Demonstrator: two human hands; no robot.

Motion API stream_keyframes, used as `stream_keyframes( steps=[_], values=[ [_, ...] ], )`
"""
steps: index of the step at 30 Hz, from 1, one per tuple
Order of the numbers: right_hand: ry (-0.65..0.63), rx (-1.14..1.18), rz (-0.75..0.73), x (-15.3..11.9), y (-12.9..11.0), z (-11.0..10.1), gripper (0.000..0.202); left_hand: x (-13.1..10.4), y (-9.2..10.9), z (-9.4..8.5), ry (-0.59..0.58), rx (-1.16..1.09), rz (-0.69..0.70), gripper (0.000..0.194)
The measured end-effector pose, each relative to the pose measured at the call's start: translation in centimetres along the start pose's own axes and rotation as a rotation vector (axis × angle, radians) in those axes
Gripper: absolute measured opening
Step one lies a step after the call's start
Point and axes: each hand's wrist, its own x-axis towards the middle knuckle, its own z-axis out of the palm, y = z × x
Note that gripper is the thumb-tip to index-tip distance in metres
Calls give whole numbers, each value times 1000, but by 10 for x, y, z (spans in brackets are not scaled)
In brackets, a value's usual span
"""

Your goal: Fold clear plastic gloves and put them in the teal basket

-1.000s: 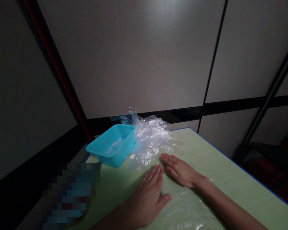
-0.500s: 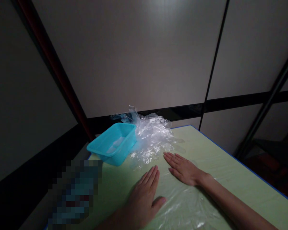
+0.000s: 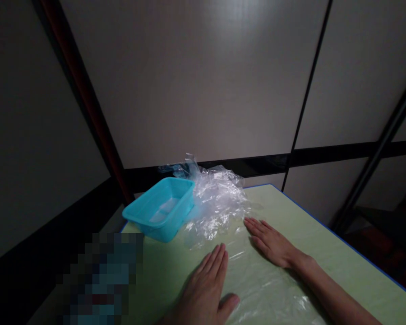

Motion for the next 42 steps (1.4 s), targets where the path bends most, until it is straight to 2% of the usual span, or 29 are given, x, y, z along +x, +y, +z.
stream_keyframes(
  steps=[4,8,11,18,22,28,31,34,37,39,42],
  values=[
    [35,51,-100,-1,-11,-7,50,2,-1,0,-34,10,-6,73],
    [-53,98,-218,1,-34,-7,52,2,-1,3,40,9,3,70],
    [-109,81,-226,5,-43,-1,53,0,-1,3,53,8,11,69],
    [-85,19,-123,8,-23,3,52,1,1,-1,25,35,7,68],
    [-75,3,-116,8,-19,2,51,1,0,0,28,50,13,68],
    [-52,-32,-122,7,-19,4,50,-3,9,-12,-33,87,-113,74],
    [-32,-45,-131,7,-18,6,50,10,18,-16,0,82,-104,78],
    [-41,-72,-136,7,-17,7,50,34,26,-9,61,50,-15,73],
    [-56,-90,-129,8,-16,7,50,54,29,-2,68,20,9,71],
    [-46,-92,-125,8,-16,6,50,57,28,-1,36,17,4,70],
    [-34,-104,-119,8,-15,6,51,48,20,-5,-13,16,2,70]
  ],
)
